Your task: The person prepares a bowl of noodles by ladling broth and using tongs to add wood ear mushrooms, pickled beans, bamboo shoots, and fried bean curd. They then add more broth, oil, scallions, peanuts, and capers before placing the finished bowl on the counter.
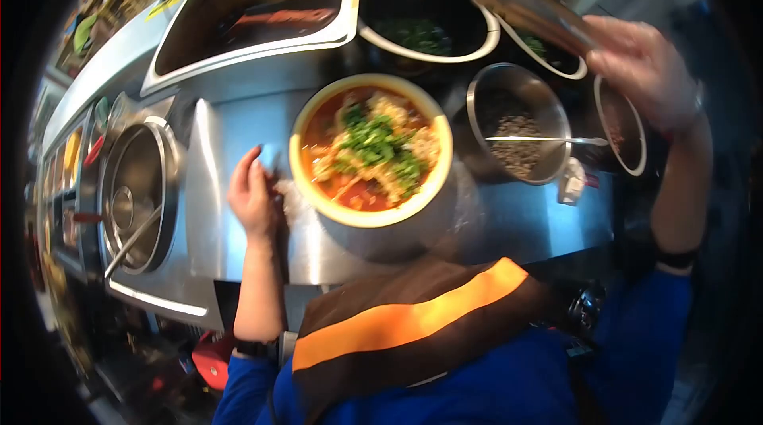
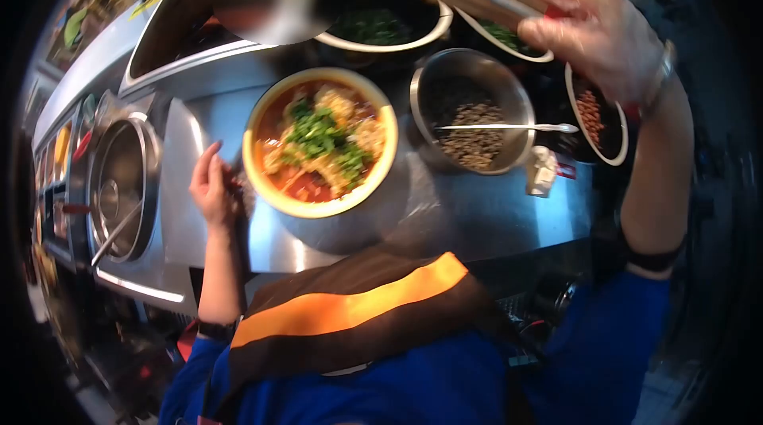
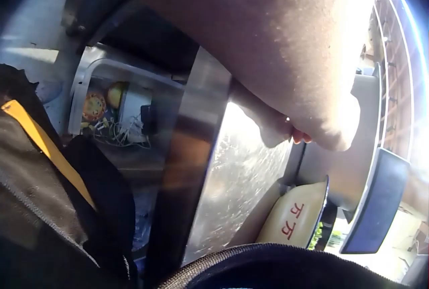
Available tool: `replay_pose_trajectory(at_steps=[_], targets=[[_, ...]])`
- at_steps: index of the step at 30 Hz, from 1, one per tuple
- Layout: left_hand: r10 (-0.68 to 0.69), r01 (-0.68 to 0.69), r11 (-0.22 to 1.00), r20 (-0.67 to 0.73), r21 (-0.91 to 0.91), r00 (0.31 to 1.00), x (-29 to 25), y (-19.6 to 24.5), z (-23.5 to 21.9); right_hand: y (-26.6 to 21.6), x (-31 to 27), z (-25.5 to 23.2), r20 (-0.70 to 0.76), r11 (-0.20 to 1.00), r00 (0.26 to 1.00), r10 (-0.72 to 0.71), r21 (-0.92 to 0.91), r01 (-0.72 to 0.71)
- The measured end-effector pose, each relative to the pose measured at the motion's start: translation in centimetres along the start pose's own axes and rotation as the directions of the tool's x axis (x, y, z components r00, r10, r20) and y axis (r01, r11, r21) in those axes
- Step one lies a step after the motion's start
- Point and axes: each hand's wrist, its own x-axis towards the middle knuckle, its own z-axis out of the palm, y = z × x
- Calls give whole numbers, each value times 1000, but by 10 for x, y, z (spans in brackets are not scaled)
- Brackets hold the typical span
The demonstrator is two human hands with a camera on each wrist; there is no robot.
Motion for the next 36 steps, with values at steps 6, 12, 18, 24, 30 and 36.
replay_pose_trajectory(at_steps=[6,12,18,24,30,36], targets=[[23,-21,996,20,-86,1000,7,-13,-8,98,24,-43,-237,608,791,563,-530,-591],[53,-53,997,-2,59,999,3,-5,-4,146,60,-5,-115,522,812,572,-713,-468],[49,-51,998,46,32,998,9,-19,-21,205,-12,-63,-126,687,868,480,-561,-461],[106,-111,986,42,125,993,9,-17,-17,246,-107,-23,13,504,736,677,-736,-451],[93,-82,960,-30,268,995,-4,8,10,262,-104,2,-189,437,603,775,-528,-728],[149,-140,970,-29,201,988,1,-2,6,248,-113,-14,-358,568,664,657,-344,-748]])
